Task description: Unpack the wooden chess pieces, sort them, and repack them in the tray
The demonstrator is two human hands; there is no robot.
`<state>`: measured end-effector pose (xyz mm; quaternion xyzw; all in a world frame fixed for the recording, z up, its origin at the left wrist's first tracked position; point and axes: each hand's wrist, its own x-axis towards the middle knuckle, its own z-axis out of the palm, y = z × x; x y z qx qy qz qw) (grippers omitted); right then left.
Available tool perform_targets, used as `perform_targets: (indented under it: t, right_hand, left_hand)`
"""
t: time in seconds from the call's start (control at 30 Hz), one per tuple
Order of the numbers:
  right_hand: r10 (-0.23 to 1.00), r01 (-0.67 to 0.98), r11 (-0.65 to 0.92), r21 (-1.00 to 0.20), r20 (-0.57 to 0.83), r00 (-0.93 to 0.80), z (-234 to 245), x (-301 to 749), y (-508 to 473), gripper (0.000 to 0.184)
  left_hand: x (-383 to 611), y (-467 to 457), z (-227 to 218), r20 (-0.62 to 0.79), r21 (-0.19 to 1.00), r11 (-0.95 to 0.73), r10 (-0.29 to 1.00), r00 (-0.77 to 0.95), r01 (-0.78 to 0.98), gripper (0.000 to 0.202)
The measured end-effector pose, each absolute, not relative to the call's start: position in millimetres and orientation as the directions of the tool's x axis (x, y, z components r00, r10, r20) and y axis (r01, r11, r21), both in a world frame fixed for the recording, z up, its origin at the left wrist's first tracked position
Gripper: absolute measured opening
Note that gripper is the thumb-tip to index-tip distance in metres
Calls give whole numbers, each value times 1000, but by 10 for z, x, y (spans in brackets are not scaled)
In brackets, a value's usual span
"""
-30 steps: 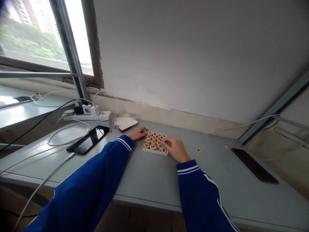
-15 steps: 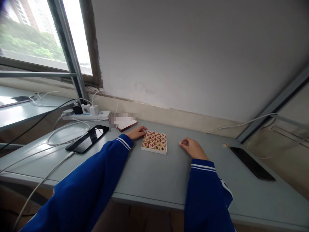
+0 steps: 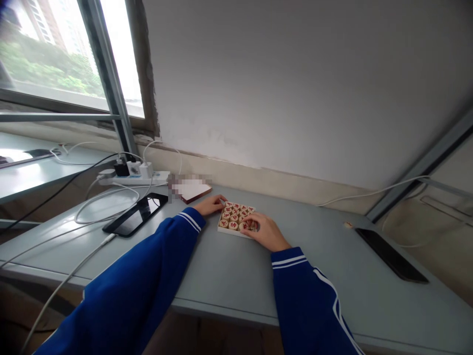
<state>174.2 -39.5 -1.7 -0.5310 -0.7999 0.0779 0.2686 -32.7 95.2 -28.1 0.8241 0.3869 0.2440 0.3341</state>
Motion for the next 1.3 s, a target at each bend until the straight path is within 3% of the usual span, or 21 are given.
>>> perform_targets:
  t: [0.27, 0.4, 0.5, 0.6, 0.77, 0.87, 1.07, 1.2, 1.3]
  right_hand:
    - [877, 808, 438, -395, 384, -288, -36, 1742, -388, 28]
    - [826, 834, 411, -367, 538, -170, 25, 1784, -389, 26]
    - [742, 907, 305, -289, 669, -36, 8, 1983, -342, 27]
    - [697, 979, 84, -185, 713, 75, -107, 2377, -284, 27]
    - [674, 905, -406, -129, 626, 392, -387, 3223, -275, 35]
    - [600, 807, -575, -134, 601, 527, -511, 3628, -277, 42]
    - [528, 705, -687, -174, 548, 649, -636, 4158, -159, 50]
    - [601, 704, -691, -163, 412, 685, -663, 4391, -128, 48]
    - [627, 720, -688, -96, 422, 655, -653, 4380, -154, 43]
  left_hand:
    - [-333, 957, -284, 149, 730, -489, 797, 586, 478, 33]
    - [-333, 963, -285, 159, 739, -496, 787, 596, 456, 33]
    - [-332, 973, -295, 166, 740, -497, 787, 594, 453, 34]
    - [-333, 985, -306, 166, 749, -492, 788, 593, 444, 33]
    - [-335, 986, -301, 157, 755, -484, 789, 594, 442, 32]
    - [-341, 982, -294, 154, 753, -484, 789, 595, 447, 34]
    - [-356, 985, -299, 162, 752, -494, 780, 605, 435, 35]
    - [-356, 983, -291, 168, 748, -499, 780, 603, 438, 34]
    - [-356, 981, -287, 164, 758, -496, 773, 612, 423, 33]
